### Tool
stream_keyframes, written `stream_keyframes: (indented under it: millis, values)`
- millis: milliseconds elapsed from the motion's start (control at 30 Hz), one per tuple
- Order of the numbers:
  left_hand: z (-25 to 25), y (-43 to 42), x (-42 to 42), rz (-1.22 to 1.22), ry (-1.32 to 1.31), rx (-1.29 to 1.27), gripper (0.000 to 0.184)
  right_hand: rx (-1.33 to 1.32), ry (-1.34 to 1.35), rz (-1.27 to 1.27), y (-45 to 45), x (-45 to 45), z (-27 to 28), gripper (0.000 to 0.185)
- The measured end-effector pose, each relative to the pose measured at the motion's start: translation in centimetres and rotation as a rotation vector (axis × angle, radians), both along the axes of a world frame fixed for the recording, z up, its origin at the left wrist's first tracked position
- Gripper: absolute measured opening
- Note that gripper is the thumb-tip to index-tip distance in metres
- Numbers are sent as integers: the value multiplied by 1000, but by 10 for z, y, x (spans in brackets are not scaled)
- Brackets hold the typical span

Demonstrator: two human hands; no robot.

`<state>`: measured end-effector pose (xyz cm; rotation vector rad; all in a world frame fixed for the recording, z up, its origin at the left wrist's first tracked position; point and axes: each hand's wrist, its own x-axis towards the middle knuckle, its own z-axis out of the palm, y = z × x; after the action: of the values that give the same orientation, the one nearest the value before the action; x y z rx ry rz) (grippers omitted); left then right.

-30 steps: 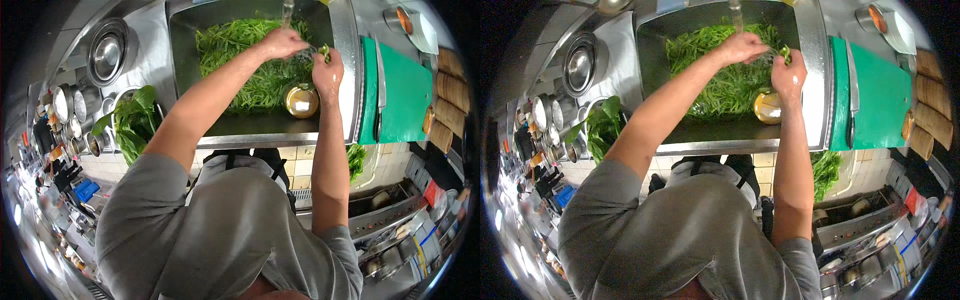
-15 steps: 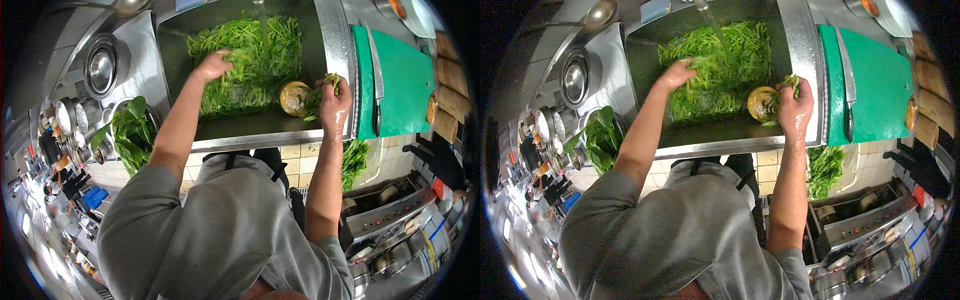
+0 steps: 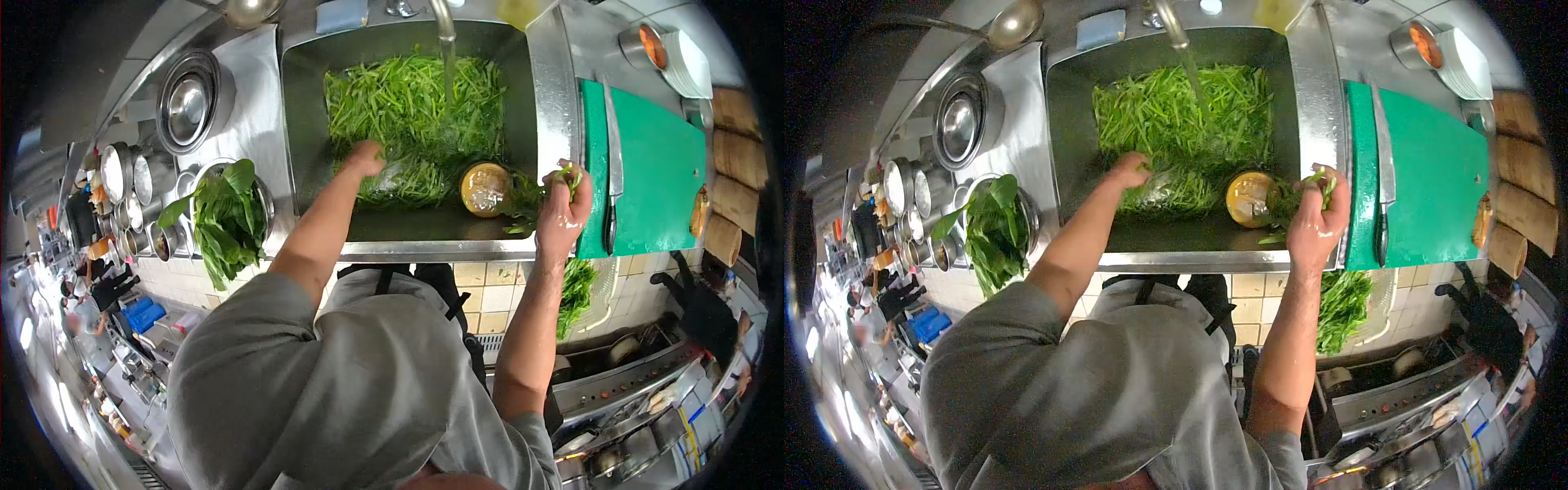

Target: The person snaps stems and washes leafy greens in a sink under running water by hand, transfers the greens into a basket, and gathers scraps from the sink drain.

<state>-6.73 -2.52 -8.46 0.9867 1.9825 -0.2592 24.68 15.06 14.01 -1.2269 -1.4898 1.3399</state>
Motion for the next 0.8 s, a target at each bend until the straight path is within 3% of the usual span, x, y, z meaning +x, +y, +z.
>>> stream_keyframes:
  millis: [33,100,167,233,333,367,433,500,567,667,700,733,767,800]
  values:
    - [15,21,7,-5,-4,6,56,33,-44,-78,-3,1,3,27]
    - [52,55,22,757,-472,295,42,122,-80,-108,-13,11,10,32]
    - [62,102,7,243,-97,598,39,180,-71,-138,-16,27,13,34]
    - [77,154,-9,57,-49,806,39,99,-103,-219,-27,44,37,35]
    - [162,206,25,-101,68,668,40,184,-212,-269,-36,98,33,35]
    - [182,207,34,-121,72,688,40,159,-235,-340,-42,114,37,34]
    - [222,205,43,41,-123,631,41,433,-459,-409,-44,164,26,32]
    - [212,197,30,214,-260,760,42,109,-396,-569,-63,198,47,31]
    - [215,192,15,308,-321,825,42,342,-459,-665,-67,252,24,35]
    - [214,187,-3,379,-236,884,39,154,-489,-812,-93,311,22,35]
    - [214,191,-5,236,-16,1092,48,135,-450,-828,-104,333,17,35]
    - [212,198,-4,82,201,1288,56,193,-712,-846,-115,357,9,37]
    - [194,209,-4,67,184,1285,56,184,-721,-864,-128,381,2,37]
    - [164,217,-6,132,391,1202,65,134,-796,-891,-140,402,-5,39]
